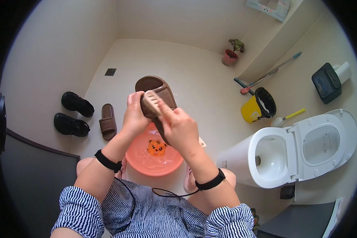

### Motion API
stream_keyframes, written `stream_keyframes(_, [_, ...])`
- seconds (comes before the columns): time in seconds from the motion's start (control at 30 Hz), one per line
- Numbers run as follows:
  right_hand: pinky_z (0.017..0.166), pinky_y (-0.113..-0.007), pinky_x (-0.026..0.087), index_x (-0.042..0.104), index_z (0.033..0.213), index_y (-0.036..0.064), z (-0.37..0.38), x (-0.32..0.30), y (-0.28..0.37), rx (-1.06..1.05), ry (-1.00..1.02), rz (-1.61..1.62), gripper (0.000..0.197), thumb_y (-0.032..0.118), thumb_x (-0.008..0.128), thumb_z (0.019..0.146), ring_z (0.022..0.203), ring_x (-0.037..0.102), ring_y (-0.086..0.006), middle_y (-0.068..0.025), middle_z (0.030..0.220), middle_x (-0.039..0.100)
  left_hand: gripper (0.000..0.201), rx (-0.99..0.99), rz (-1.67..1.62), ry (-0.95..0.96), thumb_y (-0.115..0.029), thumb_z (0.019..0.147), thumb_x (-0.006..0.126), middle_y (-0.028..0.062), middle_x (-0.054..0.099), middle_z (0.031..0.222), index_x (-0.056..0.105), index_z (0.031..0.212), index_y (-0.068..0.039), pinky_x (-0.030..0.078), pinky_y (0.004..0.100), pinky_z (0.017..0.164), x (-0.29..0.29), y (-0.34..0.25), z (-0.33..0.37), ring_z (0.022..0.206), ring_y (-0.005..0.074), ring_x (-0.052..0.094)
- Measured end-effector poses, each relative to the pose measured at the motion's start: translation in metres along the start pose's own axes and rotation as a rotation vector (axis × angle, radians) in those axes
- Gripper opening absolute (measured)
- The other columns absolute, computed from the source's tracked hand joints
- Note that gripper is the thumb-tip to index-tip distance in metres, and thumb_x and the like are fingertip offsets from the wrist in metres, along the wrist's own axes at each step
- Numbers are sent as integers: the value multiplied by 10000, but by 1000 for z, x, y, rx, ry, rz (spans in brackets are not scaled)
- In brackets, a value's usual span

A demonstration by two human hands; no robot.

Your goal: Scrubbing a brown slipper with a brush in a basin of water.

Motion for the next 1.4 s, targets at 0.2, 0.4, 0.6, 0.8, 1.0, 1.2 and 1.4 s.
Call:
stream_keyframes(0.2, [638, -416, 542, 628, 1363, 281, 15, -2, -34, 168, -38, -114, 444, 241, 659, 923, 700, 655, -303, -96, 816, 626, 705, 65, 19, 21, 115, 637, 686, 169, 464, 1314, 474, 1290, -44, 490, 422, 1002, 2, 0, 0, 1204, 389, 523])
stream_keyframes(0.4, [634, -417, 538, 614, 1376, 297, 7, 2, -27, 112, -80, 12, 458, 239, 659, 924, 689, 650, -308, -101, 805, 624, 690, -21, 4, 17, 118, 656, 668, 175, 469, 1308, 463, 1296, -39, 490, 429, 1000, 2, 1, 0, 1197, 402, 524])
stream_keyframes(0.6, [649, -424, 541, 598, 1390, 319, 6, 1, -29, 111, 4, -52, 482, 229, 661, 921, 708, 649, -313, -106, 797, 608, 691, 104, 6, 14, 124, 654, 659, 184, 472, 1297, 457, 1297, -29, 478, 424, 1014, 2, 4, 1, 1216, 403, 500])
stream_keyframes(0.8, [818, -359, 560, 553, 1440, 214, 15, 14, -84, 363, -96, 378, 548, 242, 709, 915, 941, 720, -226, -107, 1115, 715, 699, 99, -4, 35, 91, 662, 696, 201, 471, 1280, 443, 1302, -27, 472, 430, 1019, 7, 3, -1, 1190, 414, 508])
stream_keyframes(1.0, [809, -284, 554, 301, 1562, 30, 13, 11, -53, 529, -12, 949, 848, 213, 778, 886, 1029, 664, -133, -103, 1270, 662, 763, 35, 27, 59, 40, 664, 751, 207, 423, 1315, 396, 1334, -51, 484, 451, 1005, 7, -1, -4, 1185, 435, 505])
stream_keyframes(1.2, [612, -252, 510, 327, 1520, 48, 10, 23, -42, 760, 37, 861, 860, 254, 819, 845, 835, 629, -105, -24, 1038, 644, 955, 73, 127, 13, -86, 603, 891, 181, 372, 1332, 311, 1361, -39, 476, 429, 1034, 8, -17, -11, 1238, 365, 461])
stream_keyframes(1.4, [788, -274, 521, 359, 1493, 85, 4, 41, -72, 728, 101, 1194, 743, -7, 737, 860, 958, 647, -154, -36, 1060, 650, 441, -75, -194, 170, -374, 836, 779, 187, 691, 975, 670, 986, 26, 527, 419, 841, 4, -7, 2, 964, 329, 663])
Point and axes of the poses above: each hand's wrist, its own z-axis towards the middle knuckle, its own x-axis out of the palm, y = z × x, the point moved 2 cm from there along z, towards the middle knuckle
